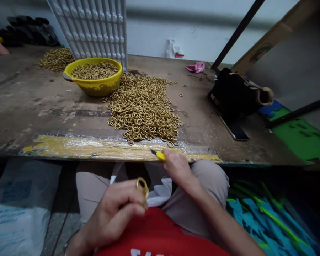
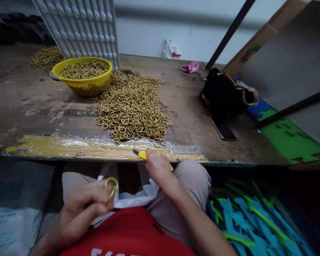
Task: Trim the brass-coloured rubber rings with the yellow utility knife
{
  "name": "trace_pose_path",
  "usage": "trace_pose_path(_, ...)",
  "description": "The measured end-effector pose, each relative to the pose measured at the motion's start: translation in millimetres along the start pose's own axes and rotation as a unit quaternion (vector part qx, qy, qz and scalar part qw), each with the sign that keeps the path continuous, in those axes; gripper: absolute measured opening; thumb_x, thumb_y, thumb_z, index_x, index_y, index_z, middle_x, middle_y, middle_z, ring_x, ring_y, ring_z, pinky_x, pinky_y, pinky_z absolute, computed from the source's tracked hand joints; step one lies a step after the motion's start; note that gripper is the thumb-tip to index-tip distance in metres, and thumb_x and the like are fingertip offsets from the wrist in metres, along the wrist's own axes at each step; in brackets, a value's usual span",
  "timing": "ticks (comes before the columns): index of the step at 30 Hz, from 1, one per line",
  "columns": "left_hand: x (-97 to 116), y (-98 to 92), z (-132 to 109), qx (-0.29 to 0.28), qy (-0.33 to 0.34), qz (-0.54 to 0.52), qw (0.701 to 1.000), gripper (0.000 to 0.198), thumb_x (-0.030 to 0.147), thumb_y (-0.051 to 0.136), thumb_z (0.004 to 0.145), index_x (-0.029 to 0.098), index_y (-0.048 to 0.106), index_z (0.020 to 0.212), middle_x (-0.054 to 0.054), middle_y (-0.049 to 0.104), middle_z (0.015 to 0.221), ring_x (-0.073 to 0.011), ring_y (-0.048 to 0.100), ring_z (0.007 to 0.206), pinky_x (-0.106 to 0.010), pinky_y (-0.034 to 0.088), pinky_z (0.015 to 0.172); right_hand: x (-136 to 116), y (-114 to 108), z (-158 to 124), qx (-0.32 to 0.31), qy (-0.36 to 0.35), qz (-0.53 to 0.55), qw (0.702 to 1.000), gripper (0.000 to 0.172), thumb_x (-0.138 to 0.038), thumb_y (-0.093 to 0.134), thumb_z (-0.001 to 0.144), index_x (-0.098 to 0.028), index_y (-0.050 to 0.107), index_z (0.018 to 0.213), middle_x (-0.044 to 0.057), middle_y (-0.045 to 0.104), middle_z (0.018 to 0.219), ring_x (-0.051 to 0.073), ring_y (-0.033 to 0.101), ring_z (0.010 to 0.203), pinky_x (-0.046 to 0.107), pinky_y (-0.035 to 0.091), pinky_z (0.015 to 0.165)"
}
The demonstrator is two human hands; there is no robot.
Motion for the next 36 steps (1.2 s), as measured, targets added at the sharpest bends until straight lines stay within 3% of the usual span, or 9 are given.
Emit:
trace_pose_path(3, -18, 6.6, -3, -0.034, -0.051, 0.036, 0.997, 0.023, 0.026, 0.048, 0.092, 0.017, 0.057, 0.072, -0.001, 0.057, 0.068, -0.0125, 0.051, 0.064, -0.022, 0.038, 0.060, 27, -12, 10, 0.038, 0.022, 0.037, 0.998, 0.014, -0.015, 0.046, 0.085, -0.019, 0.060, 0.084, 0.005, 0.067, 0.076, 0.017, 0.058, 0.067, 0.025, 0.030, 0.058)
trace_pose_path(6, -74, 8.8, -6, -0.017, -0.130, 0.106, 0.986, 0.022, 0.029, 0.047, 0.091, 0.017, 0.058, 0.076, -0.002, 0.059, 0.070, -0.0142, 0.052, 0.066, -0.023, 0.039, 0.063, 48, -30, 22, 0.068, 0.032, 0.109, 0.991, 0.021, -0.029, 0.045, 0.088, -0.019, 0.057, 0.073, 0.002, 0.060, 0.063, 0.014, 0.051, 0.058, 0.024, 0.028, 0.056)
trace_pose_path(11, -164, 37.3, -24, -0.123, -0.225, 0.307, 0.917, 0.037, 0.019, 0.055, 0.080, 0.020, 0.057, 0.117, -0.009, 0.064, 0.110, -0.0234, 0.058, 0.101, -0.031, 0.042, 0.086, 56, -66, 56, 0.096, 0.018, 0.198, 0.975, 0.024, -0.031, 0.050, 0.081, -0.018, 0.051, 0.061, -0.003, 0.046, 0.054, 0.010, 0.040, 0.052, 0.024, 0.024, 0.052)
trace_pose_path(15, -184, 49.8, -24, -0.175, -0.245, 0.378, 0.875, 0.020, 0.016, 0.050, 0.080, 0.016, 0.067, 0.092, -0.011, 0.064, 0.101, -0.0232, 0.060, 0.098, -0.030, 0.043, 0.085, 51, -74, 88, 0.110, 0.014, 0.417, 0.902, 0.019, -0.027, 0.054, 0.077, -0.018, 0.050, 0.061, -0.005, 0.043, 0.052, 0.007, 0.036, 0.047, 0.023, 0.024, 0.047)
trace_pose_path(20, -177, 44.5, -6, -0.161, -0.249, 0.401, 0.866, 0.020, 0.014, 0.044, 0.086, 0.015, 0.064, 0.081, -0.010, 0.064, 0.090, -0.0215, 0.061, 0.090, -0.029, 0.043, 0.079, 69, -27, 107, 0.082, 0.120, 0.779, 0.611, 0.021, -0.029, 0.067, 0.067, -0.018, 0.051, 0.075, -0.009, 0.044, 0.055, 0.003, 0.031, 0.039, 0.019, 0.023, 0.038)
trace_pose_path(22, -164, 46.9, 3, -0.149, -0.219, 0.389, 0.882, 0.019, 0.014, 0.044, 0.089, 0.016, 0.062, 0.084, -0.008, 0.063, 0.089, -0.0200, 0.060, 0.088, -0.028, 0.043, 0.077, 72, -13, 105, 0.063, 0.134, 0.830, 0.538, 0.025, -0.027, 0.070, 0.063, -0.017, 0.052, 0.077, -0.009, 0.044, 0.055, 0.003, 0.032, 0.039, 0.018, 0.025, 0.037)
trace_pose_path(28, -62, 69.5, 62, -0.087, 0.072, 0.302, 0.947, 0.018, 0.014, 0.039, 0.093, 0.016, 0.057, 0.091, -0.009, 0.060, 0.091, -0.0180, 0.056, 0.086, -0.028, 0.045, 0.077, 85, -16, 93, 0.125, 0.144, 0.860, 0.474, 0.025, -0.025, 0.071, 0.063, -0.016, 0.052, 0.075, -0.009, 0.046, 0.054, 0.002, 0.035, 0.038, 0.016, 0.027, 0.035)
trace_pose_path(32, -28, 70.7, 121, -0.034, 0.183, 0.414, 0.891, 0.019, 0.015, 0.044, 0.091, 0.015, 0.060, 0.101, -0.013, 0.059, 0.111, -0.0243, 0.051, 0.106, -0.040, 0.043, 0.092, 104, -34, 90, 0.210, 0.145, 0.849, 0.462, 0.025, -0.025, 0.072, 0.063, -0.017, 0.053, 0.076, -0.010, 0.046, 0.054, 0.002, 0.036, 0.038, 0.016, 0.028, 0.035)
trace_pose_path(36, -33, 69.5, 184, -0.003, 0.190, 0.538, 0.821, 0.034, 0.029, 0.053, 0.089, 0.014, 0.055, 0.120, -0.014, 0.052, 0.130, -0.0297, 0.037, 0.129, -0.051, 0.026, 0.110, 128, -54, 80, 0.307, 0.135, 0.829, 0.448, 0.021, -0.025, 0.070, 0.064, -0.017, 0.054, 0.075, -0.010, 0.046, 0.055, 0.002, 0.037, 0.037, 0.016, 0.029, 0.035)
Point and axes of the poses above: each hand's wrist, its own z-axis towards the middle knuckle, its own y-axis out of the palm, x = y × z, the point moved 9 cm from there along z, towards the middle knuckle
